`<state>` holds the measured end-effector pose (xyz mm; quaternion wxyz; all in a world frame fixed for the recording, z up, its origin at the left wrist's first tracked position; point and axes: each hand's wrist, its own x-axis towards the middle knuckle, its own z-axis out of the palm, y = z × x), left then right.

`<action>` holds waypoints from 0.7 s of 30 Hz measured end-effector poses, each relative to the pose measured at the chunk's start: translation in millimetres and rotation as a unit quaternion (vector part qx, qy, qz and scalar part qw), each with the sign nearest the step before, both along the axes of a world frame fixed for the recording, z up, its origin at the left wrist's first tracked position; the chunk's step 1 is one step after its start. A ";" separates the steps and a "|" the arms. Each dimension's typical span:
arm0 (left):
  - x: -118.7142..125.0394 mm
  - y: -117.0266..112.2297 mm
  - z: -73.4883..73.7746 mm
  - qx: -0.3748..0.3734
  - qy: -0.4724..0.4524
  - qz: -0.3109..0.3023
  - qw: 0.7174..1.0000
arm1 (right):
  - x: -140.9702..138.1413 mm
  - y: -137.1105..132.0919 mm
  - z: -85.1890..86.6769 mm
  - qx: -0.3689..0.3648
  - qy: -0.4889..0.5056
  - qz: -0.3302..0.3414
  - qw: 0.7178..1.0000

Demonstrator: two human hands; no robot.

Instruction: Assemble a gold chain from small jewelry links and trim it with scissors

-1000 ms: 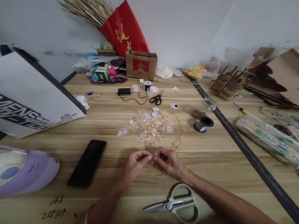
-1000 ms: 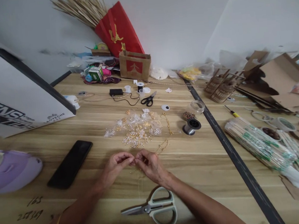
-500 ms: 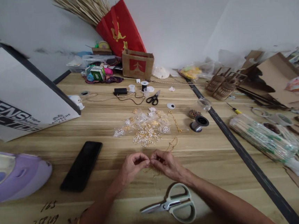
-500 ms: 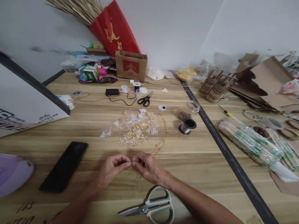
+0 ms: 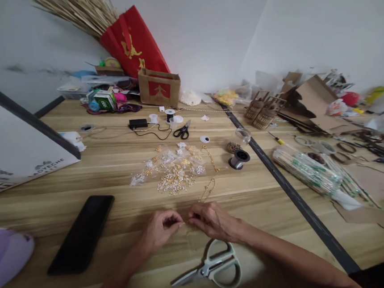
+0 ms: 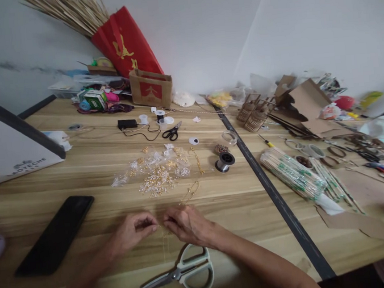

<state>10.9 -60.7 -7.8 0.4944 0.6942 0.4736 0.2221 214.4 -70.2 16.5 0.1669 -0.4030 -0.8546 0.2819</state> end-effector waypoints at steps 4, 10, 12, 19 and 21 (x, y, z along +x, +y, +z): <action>-3.3 -3.6 1.4 0.009 0.058 -0.047 0.997 | 20.8 -3.6 4.3 -0.011 -0.046 -0.017 0.999; -6.5 -10.5 3.2 0.035 0.143 -0.129 0.981 | 58.3 15.8 2.9 0.061 -0.122 -0.116 0.984; -6.4 -11.2 2.9 0.043 0.161 -0.144 0.975 | 69.6 28.6 0.4 0.095 -0.153 -0.173 0.968; -3.9 -12.8 11.3 0.050 0.212 -0.160 0.963 | 79.5 73.7 -4.1 0.140 -0.320 -0.202 0.915; -3.8 -13.3 12.8 0.051 0.214 -0.162 0.962 | 75.5 83.1 -4.3 0.137 -0.357 -0.187 0.905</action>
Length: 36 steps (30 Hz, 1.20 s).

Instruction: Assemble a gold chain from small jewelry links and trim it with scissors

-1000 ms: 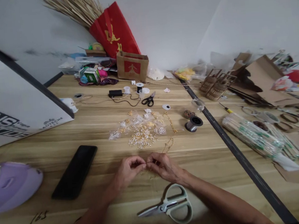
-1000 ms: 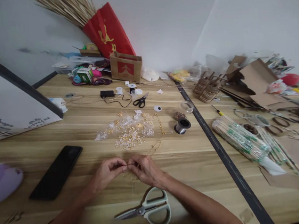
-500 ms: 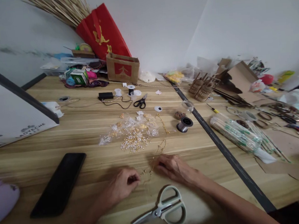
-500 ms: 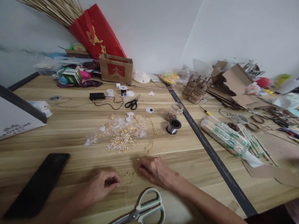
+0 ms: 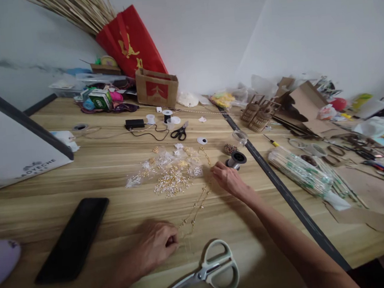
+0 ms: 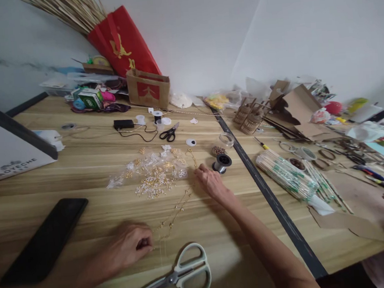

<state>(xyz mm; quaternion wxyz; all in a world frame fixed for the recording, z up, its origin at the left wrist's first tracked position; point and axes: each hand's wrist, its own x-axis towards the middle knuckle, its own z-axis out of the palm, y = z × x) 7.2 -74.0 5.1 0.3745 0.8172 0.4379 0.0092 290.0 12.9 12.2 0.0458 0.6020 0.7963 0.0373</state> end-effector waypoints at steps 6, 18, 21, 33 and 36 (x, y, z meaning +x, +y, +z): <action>-1.7 1.6 -4.6 -0.007 -0.016 -0.007 1.000 | -8.6 16.8 -2.4 -0.027 -0.026 0.023 0.999; -1.3 2.6 -8.8 -0.005 -0.016 -0.005 1.000 | 12.5 9.1 -6.0 -0.010 -0.007 -0.002 1.000; -1.5 2.8 -10.5 -0.003 -0.015 -0.009 1.000 | 18.0 3.3 -3.8 -0.002 0.008 -0.009 1.000; 0.4 1.1 -6.8 0.011 0.000 -0.014 1.000 | 18.2 -34.4 0.8 -0.068 0.074 0.013 0.995; 0.7 0.7 -5.0 0.006 -0.001 -0.015 1.000 | 10.2 -43.8 -1.1 -0.064 0.048 -0.004 0.997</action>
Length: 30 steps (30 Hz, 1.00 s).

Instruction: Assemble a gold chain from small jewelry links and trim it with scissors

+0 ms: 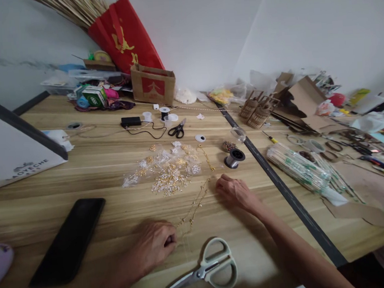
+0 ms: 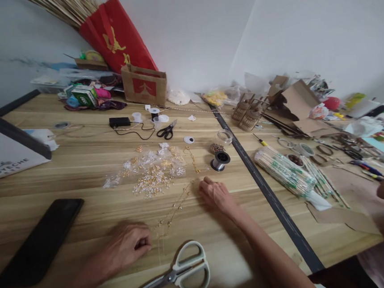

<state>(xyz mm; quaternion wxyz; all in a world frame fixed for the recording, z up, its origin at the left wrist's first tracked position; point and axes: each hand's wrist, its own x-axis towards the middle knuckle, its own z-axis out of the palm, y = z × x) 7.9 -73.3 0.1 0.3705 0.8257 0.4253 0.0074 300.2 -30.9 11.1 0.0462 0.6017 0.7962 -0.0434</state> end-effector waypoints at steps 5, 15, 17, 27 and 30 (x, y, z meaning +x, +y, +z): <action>0.0 0.2 7.0 -0.015 0.012 -0.001 1.000 | -4.9 -6.0 -9.2 -0.001 -0.053 -0.035 0.998; -4.2 8.9 8.8 -0.033 -0.032 0.025 0.999 | 20.4 -25.1 -17.8 -0.007 -0.015 -0.050 0.999; -3.8 12.0 9.6 -0.029 -0.044 0.036 0.998 | 25.0 -29.2 -17.3 0.009 0.027 -0.052 0.998; 2.3 15.6 18.2 -0.034 -0.039 0.045 0.998 | 32.6 -45.8 -2.2 -0.018 0.388 -0.047 0.920; 2.5 15.2 17.3 -0.034 -0.042 0.044 0.998 | 30.9 -49.2 1.9 -0.068 0.393 -0.042 0.916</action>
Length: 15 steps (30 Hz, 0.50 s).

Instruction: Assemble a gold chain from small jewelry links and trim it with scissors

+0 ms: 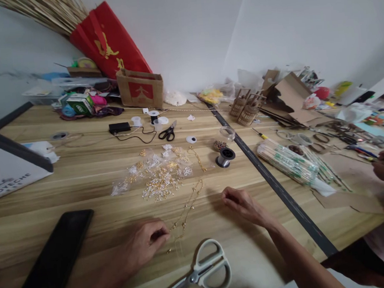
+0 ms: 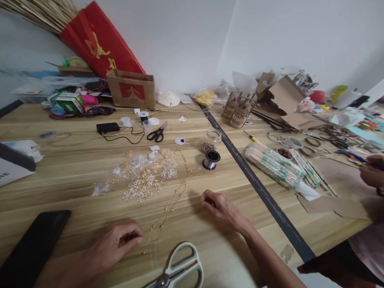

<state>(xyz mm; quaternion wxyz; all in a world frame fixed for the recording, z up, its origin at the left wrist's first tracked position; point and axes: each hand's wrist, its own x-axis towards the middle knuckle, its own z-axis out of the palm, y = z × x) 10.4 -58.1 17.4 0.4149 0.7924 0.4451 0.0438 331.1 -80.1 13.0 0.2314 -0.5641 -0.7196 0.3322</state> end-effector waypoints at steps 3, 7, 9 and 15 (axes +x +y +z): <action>0.3 0.0 -0.8 -0.003 0.002 0.001 1.000 | -0.7 0.0 -1.2 -0.011 -0.044 0.018 0.999; 0.1 -0.1 -1.2 0.002 0.004 -0.004 1.000 | -0.2 5.0 -4.7 0.001 -0.128 0.034 0.991; -0.7 -0.1 -1.3 0.002 0.002 -0.005 1.000 | 0.7 9.8 -4.8 0.030 -0.189 0.030 0.981; -4.0 0.6 -3.6 0.006 -0.001 -0.003 1.000 | 9.5 40.4 -3.0 0.067 -0.448 -0.077 0.888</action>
